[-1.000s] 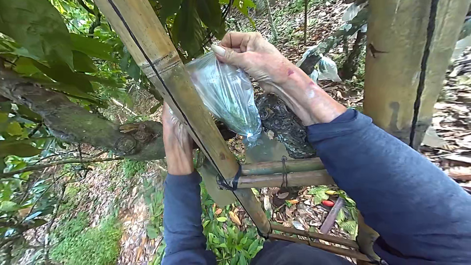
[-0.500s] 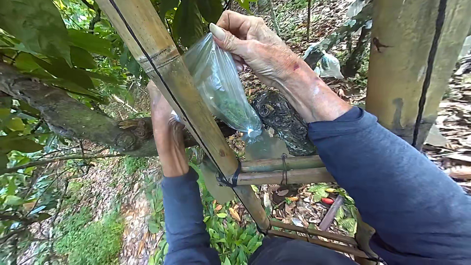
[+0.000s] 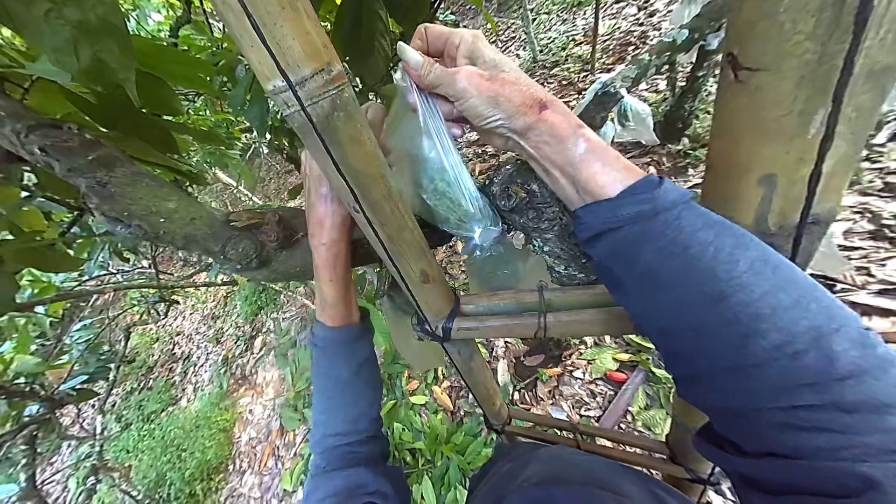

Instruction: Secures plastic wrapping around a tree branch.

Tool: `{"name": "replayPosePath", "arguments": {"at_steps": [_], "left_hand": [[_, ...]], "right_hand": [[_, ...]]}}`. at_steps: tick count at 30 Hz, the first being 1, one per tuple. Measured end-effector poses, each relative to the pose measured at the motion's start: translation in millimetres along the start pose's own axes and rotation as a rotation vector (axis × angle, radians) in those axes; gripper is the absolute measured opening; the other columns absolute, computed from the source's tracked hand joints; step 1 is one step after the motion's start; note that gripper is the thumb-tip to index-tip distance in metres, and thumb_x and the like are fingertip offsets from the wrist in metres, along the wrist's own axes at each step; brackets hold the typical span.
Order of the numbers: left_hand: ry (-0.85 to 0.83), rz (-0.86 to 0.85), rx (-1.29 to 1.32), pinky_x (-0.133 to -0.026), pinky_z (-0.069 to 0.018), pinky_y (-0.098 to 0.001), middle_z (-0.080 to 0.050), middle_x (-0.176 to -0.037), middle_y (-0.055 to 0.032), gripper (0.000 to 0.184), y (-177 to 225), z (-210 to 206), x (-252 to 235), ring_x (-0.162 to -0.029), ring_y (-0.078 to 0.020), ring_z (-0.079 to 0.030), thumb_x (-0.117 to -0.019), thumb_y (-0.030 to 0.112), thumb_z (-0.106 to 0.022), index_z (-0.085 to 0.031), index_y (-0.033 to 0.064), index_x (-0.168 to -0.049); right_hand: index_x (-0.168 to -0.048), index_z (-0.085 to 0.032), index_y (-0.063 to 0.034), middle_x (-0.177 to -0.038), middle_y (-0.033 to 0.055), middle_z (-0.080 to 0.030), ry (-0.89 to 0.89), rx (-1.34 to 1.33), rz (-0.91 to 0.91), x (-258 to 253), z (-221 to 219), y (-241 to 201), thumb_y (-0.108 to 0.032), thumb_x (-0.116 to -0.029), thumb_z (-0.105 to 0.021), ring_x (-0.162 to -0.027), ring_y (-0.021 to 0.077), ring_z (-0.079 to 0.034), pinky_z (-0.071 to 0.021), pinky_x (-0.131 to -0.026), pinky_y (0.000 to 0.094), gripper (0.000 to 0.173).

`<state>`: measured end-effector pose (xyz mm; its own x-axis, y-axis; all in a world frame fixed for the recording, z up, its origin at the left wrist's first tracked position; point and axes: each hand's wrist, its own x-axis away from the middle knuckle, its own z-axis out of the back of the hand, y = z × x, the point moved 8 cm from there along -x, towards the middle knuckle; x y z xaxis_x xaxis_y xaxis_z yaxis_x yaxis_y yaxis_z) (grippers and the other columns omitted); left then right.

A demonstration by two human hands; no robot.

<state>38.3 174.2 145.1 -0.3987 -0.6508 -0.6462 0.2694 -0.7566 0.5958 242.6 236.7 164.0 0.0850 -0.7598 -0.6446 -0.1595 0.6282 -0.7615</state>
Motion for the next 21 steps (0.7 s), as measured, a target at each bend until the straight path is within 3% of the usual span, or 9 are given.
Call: {"name": "replayPosePath", "arguments": {"at_steps": [2, 4, 7, 9, 12, 15, 17, 19, 21], "left_hand": [[-0.047, -0.009, -0.086, -0.099, -0.0517, -0.0326, -0.061, -0.137, -0.0002, 0.037, -2, -1, 1, -0.121, -0.0107, -0.060, -0.1097, 0.022, -0.046, -0.050, 0.0134, -0.145], [-0.081, -0.027, -0.059, -0.104, -0.0498, -0.0344, -0.060, -0.141, -0.0004, 0.038, -7, -1, 0, -0.127, -0.0123, -0.058, -0.1084, 0.021, -0.049, -0.051, 0.0133, -0.145], [-0.038, 0.054, 0.199, -0.089, -0.0562, -0.0279, -0.066, -0.127, 0.0010, 0.033, -17, 8, 1, -0.109, -0.0083, -0.064, -0.1096, 0.021, -0.046, -0.052, 0.0147, -0.142], [0.021, 0.118, 0.285, -0.080, -0.0568, -0.0261, -0.067, -0.116, 0.0020, 0.029, -17, 16, 1, -0.098, -0.0074, -0.065, -0.1085, 0.024, -0.049, -0.055, 0.0168, -0.136], [0.042, 0.161, 0.269, -0.079, -0.0561, -0.0233, -0.068, -0.112, 0.0037, 0.029, -8, 17, -4, -0.096, -0.0053, -0.065, -0.1088, 0.029, -0.049, -0.056, 0.0183, -0.135], [0.008, 0.086, -0.084, -0.092, -0.0538, -0.0270, -0.065, -0.125, 0.0023, 0.037, -6, 16, -12, -0.109, -0.0054, -0.063, -0.1067, 0.026, -0.053, -0.051, 0.0164, -0.142], [-0.021, 0.045, -0.330, -0.107, -0.0472, -0.0358, -0.058, -0.143, -0.0049, 0.045, 1, 11, -12, -0.130, -0.0153, -0.056, -0.1063, 0.019, -0.053, -0.044, 0.0109, -0.149], [-0.048, 0.005, -0.429, -0.117, -0.0382, -0.0394, -0.051, -0.151, -0.0098, 0.048, -1, 8, -17, -0.141, -0.0223, -0.047, -0.1056, 0.017, -0.054, -0.043, 0.0062, -0.151], [-0.034, -0.033, -0.425, -0.119, -0.0353, -0.0419, -0.051, -0.151, -0.0110, 0.046, -9, 8, -17, -0.143, -0.0243, -0.045, -0.1050, 0.013, -0.053, -0.045, 0.0042, -0.149]], "right_hand": [[-0.101, -0.056, -0.0091, -0.072, 0.0030, -0.056, 0.009, 0.166, -0.022, -1, 7, 2, -0.027, -0.1087, -0.051, -0.047, 0.0097, -0.047, -0.0389, -0.040, 0.0222, 0.020], [-0.101, -0.058, -0.0084, -0.076, 0.0038, -0.061, 0.029, 0.287, -0.030, -1, 15, 2, -0.028, -0.1078, -0.053, -0.048, 0.0100, -0.053, -0.0440, -0.041, 0.0224, 0.022], [-0.103, -0.061, -0.0074, -0.077, 0.0065, -0.066, 0.085, 0.371, -0.086, 1, 21, 14, -0.033, -0.1069, -0.055, -0.051, 0.0145, -0.061, -0.0513, -0.042, 0.0278, 0.026], [-0.104, -0.062, -0.0076, -0.076, 0.0060, -0.066, 0.084, 0.380, -0.124, 5, 23, 26, -0.034, -0.1069, -0.055, -0.051, 0.0140, -0.061, -0.0508, -0.042, 0.0275, 0.028], [-0.104, -0.061, -0.0073, -0.071, 0.0055, -0.063, 0.060, 0.356, -0.145, 5, 22, 26, -0.033, -0.1074, -0.054, -0.048, 0.0129, -0.058, -0.0483, -0.041, 0.0251, 0.027], [-0.103, -0.062, -0.0074, -0.073, 0.0052, -0.060, 0.054, 0.367, -0.157, 2, 21, 27, -0.031, -0.1077, -0.053, -0.051, 0.0129, -0.058, -0.0507, -0.044, 0.0261, 0.026], [-0.101, -0.062, -0.0076, -0.077, 0.0055, -0.062, 0.063, 0.397, -0.172, 0, 23, 32, -0.031, -0.1074, -0.054, -0.058, 0.0131, -0.061, -0.0538, -0.050, 0.0280, 0.026], [-0.100, -0.063, -0.0089, -0.079, 0.0041, -0.063, 0.074, 0.436, -0.165, -3, 23, 32, -0.032, -0.1072, -0.054, -0.064, 0.0117, -0.063, -0.0546, -0.057, 0.0284, 0.025], [-0.100, -0.063, -0.0094, -0.080, 0.0033, -0.063, 0.096, 0.448, -0.136, -6, 27, 28, -0.032, -0.1065, -0.055, -0.066, 0.0109, -0.062, -0.0541, -0.059, 0.0279, 0.025]]}}
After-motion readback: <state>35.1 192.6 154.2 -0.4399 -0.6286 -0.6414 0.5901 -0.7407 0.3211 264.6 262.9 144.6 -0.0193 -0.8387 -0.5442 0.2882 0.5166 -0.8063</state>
